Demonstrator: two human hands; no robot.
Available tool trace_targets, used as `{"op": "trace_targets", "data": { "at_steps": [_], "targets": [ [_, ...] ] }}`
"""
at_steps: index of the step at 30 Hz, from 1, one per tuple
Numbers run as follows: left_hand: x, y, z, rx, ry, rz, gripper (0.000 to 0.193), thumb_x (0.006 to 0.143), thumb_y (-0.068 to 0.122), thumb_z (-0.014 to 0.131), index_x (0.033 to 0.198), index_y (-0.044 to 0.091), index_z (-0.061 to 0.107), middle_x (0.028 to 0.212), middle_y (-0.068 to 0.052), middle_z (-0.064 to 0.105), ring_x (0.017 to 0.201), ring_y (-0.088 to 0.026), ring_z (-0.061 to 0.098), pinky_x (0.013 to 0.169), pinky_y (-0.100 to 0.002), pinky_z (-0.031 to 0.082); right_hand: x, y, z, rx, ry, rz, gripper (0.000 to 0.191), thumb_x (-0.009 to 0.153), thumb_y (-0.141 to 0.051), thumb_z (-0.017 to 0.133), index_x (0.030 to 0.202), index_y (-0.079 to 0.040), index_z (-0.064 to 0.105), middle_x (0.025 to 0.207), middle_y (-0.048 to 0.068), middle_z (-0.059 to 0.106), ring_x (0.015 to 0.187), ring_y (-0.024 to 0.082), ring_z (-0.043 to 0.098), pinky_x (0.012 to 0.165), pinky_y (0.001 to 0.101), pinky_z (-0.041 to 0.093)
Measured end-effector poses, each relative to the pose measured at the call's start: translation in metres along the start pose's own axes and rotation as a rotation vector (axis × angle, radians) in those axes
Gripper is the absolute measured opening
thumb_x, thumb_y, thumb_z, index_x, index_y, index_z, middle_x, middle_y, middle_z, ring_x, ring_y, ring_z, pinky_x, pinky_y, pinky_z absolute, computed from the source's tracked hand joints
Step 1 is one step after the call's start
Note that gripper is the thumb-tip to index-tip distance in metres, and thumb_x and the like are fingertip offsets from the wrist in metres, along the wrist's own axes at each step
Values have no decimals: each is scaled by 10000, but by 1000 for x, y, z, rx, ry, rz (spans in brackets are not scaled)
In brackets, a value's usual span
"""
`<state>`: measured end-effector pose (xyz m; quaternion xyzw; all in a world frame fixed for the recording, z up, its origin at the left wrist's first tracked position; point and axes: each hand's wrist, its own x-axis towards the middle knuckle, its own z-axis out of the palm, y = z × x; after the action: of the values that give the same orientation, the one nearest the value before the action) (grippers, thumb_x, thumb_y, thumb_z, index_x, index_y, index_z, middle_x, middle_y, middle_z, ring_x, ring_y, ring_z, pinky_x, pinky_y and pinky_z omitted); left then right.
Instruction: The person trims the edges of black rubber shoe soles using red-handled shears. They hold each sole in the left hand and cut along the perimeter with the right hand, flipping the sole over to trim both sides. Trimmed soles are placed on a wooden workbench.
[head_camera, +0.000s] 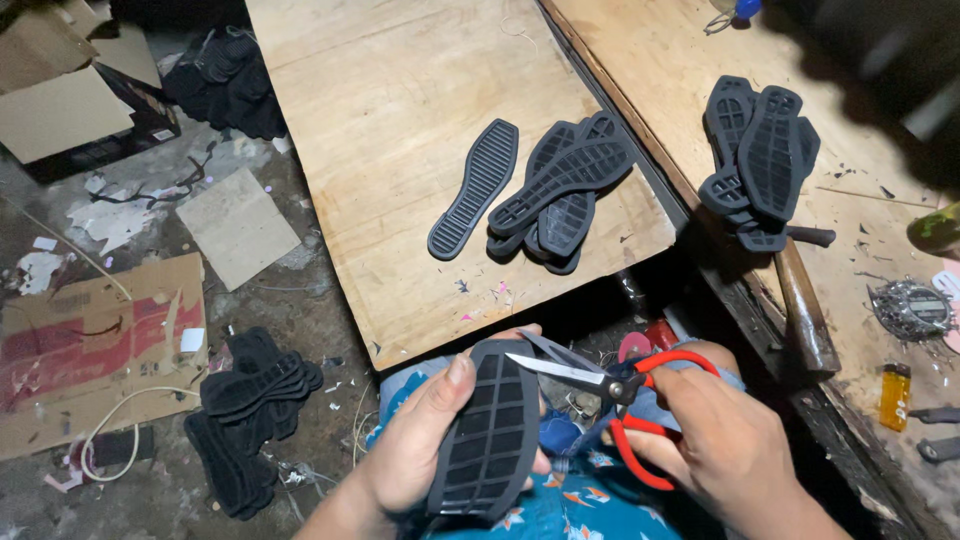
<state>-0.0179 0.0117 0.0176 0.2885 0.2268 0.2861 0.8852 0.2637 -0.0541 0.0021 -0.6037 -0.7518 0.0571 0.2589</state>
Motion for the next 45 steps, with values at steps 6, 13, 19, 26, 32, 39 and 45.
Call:
{"op": "trace_targets", "data": {
  "at_steps": [6, 13, 19, 26, 32, 39, 45],
  "targets": [
    [-3, 10, -11, -60, -69, -117, 692, 1067, 468, 367, 1585, 10, 345, 1085, -185, 652, 839, -316, 747, 741, -388, 627, -1, 11, -13, 20, -88, -33, 544, 587, -300, 883, 1022, -57, 665, 769, 123, 677, 667, 325, 674, 571, 386, 535],
    [-2, 11, -28, -145, -120, -211, 696, 1089, 486, 375, 1453, -103, 436, 1087, -270, 663, 842, -391, 754, 728, -494, 638, -16, 27, -7, 40, -72, -78, 548, 611, -316, 890, 1039, -69, 652, 762, 99, 669, 663, 307, 676, 569, 380, 532],
    [6, -2, -35, -74, -91, -259, 517, 1013, 426, 501, 1291, -6, 559, 995, -191, 707, 825, -308, 751, 719, -409, 631, -30, 31, 14, 394, -231, 355, 505, 670, -285, 893, 1102, -107, 702, 845, 68, 737, 717, 174, 723, 678, 292, 585],
    [25, -34, -15, 902, 222, 243, 271, 900, 225, 784, 1002, 5, 664, 841, -45, 696, 742, -99, 652, 663, -221, 525, -25, -7, 43, 1307, -155, 720, 483, 815, -35, 747, 1263, 35, 580, 1082, 154, 740, 982, 191, 701, 888, 348, 551],
    [1, -35, -24, 771, 28, 137, 385, 1069, 329, 617, 952, -29, 695, 866, -88, 733, 780, -198, 693, 717, -288, 570, -22, -10, 37, 1392, 213, 777, 470, 889, -27, 727, 1316, 41, 542, 1101, 155, 668, 994, 219, 653, 879, 394, 526],
    [36, -58, -24, -330, 13, 61, 658, 983, 496, 478, 1374, -32, 499, 1285, -155, 679, 1176, -239, 682, 1059, -387, 532, -30, -7, 39, 1435, 4, 791, 516, 773, -88, 707, 1245, 84, 589, 1008, 169, 707, 900, 222, 677, 792, 377, 534],
    [32, -40, -11, 118, 226, 524, 533, 1025, 125, 550, 1471, -107, 373, 1444, -230, 568, 1279, -262, 584, 1146, -437, 429, -37, -1, 51, 1427, -118, 1029, 478, 740, -108, 689, 1160, 95, 585, 808, 211, 710, 648, 280, 702, 619, 427, 593]
  ]
}}
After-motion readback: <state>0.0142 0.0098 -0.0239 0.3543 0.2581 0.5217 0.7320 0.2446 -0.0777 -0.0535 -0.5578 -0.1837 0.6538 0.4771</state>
